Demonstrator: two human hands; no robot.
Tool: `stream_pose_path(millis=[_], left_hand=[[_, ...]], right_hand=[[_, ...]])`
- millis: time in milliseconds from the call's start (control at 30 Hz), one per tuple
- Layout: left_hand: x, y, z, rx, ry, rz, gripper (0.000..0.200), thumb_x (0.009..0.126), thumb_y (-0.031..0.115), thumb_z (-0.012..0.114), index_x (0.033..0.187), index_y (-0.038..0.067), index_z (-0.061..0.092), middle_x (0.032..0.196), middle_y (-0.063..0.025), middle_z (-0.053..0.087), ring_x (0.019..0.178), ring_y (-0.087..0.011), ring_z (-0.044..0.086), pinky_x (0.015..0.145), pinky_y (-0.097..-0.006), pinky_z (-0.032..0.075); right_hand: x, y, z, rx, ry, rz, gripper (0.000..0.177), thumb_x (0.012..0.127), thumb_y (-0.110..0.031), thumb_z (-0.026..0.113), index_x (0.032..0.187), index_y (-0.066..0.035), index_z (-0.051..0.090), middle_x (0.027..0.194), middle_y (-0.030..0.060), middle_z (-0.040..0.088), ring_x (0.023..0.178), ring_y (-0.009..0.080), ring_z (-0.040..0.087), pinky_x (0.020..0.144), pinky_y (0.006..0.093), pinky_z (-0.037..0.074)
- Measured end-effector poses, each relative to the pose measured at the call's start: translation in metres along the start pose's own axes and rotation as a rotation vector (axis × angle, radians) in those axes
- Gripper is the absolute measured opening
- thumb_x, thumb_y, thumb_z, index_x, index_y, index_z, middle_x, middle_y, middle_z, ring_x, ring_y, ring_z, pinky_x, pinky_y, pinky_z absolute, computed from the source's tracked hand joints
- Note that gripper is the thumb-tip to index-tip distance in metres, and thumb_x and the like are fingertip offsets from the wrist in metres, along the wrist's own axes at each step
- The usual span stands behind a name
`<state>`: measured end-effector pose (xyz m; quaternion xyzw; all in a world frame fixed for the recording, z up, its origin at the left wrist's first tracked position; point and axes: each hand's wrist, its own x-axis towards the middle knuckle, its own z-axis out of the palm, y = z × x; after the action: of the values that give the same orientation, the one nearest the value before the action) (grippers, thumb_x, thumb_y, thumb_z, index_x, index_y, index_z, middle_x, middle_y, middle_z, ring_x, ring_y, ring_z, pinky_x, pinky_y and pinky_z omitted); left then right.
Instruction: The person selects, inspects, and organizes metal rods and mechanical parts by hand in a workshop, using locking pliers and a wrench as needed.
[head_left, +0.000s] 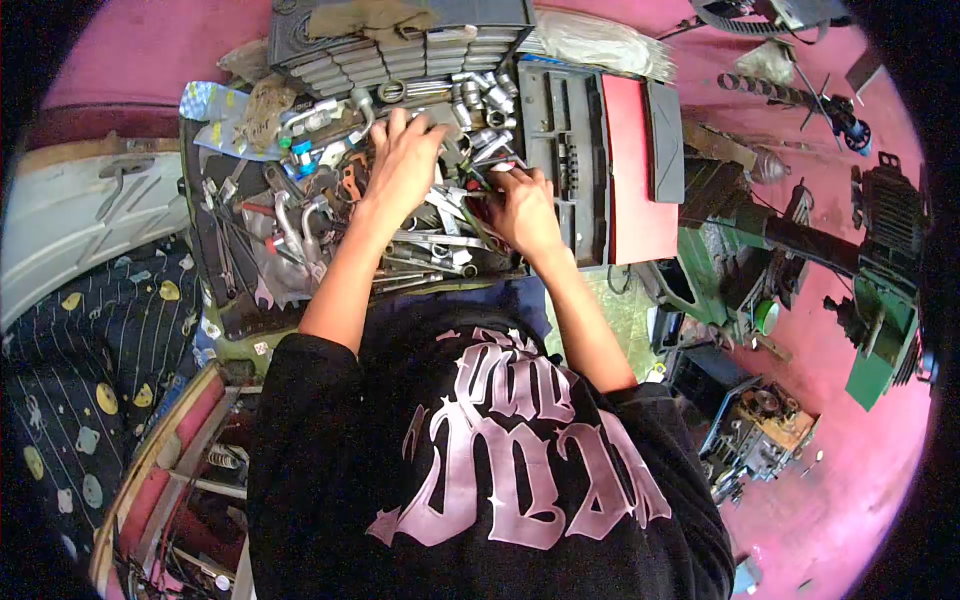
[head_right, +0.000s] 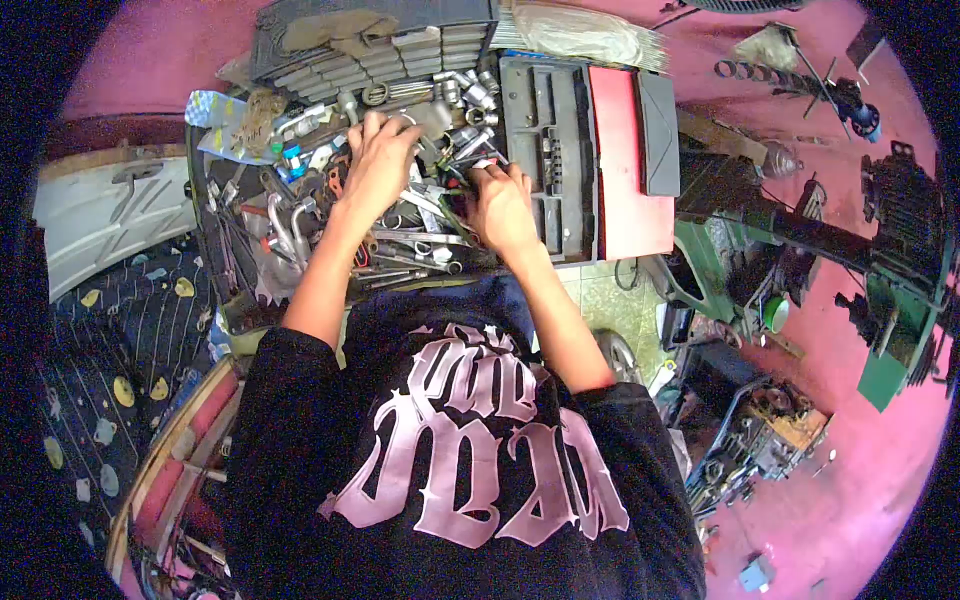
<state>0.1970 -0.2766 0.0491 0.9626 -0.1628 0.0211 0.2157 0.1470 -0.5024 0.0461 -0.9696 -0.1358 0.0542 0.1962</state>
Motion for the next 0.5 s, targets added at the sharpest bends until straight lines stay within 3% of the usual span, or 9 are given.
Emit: stream_pose_path(millis=[233,300,500], left_hand=[[0.009,0.008,-0.016,-0.009,0.011,-0.016,0.024,0.090,0.011,0.074,0.113,0.004,0.079,0.114,-0.0139,0.074,0.120,-0.0337,0.055,0.102,-0.0517,0.038],[0.009,0.011,-0.022,-0.129,0.033,-0.008,0.021,0.088,0.012,0.078,0.107,0.004,0.079,0.113,-0.0148,0.074,0.118,-0.0341,0.055,0.101,-0.0504,0.038],[0.008,0.044,-0.054,-0.128,0.013,0.084,0.024,0.083,0.013,0.084,0.106,0.007,0.079,0.107,-0.0069,0.074,0.114,-0.0299,0.056,0.103,-0.0487,0.036]], right_hand=[[-0.002,0.005,0.001,0.138,-0.055,0.144,0.035,0.090,-0.027,0.079,0.121,-0.010,0.077,0.120,0.0159,0.074,0.116,0.0455,0.062,0.101,0.0592,0.047],[0.002,0.006,0.002,0.143,-0.071,0.153,0.033,0.091,-0.025,0.079,0.120,-0.010,0.077,0.123,0.0165,0.074,0.117,0.0461,0.061,0.103,0.0592,0.047],[0.006,0.012,-0.003,0.199,-0.117,0.103,0.029,0.090,-0.023,0.080,0.115,-0.009,0.078,0.122,0.0170,0.074,0.119,0.0426,0.060,0.106,0.0564,0.044]])
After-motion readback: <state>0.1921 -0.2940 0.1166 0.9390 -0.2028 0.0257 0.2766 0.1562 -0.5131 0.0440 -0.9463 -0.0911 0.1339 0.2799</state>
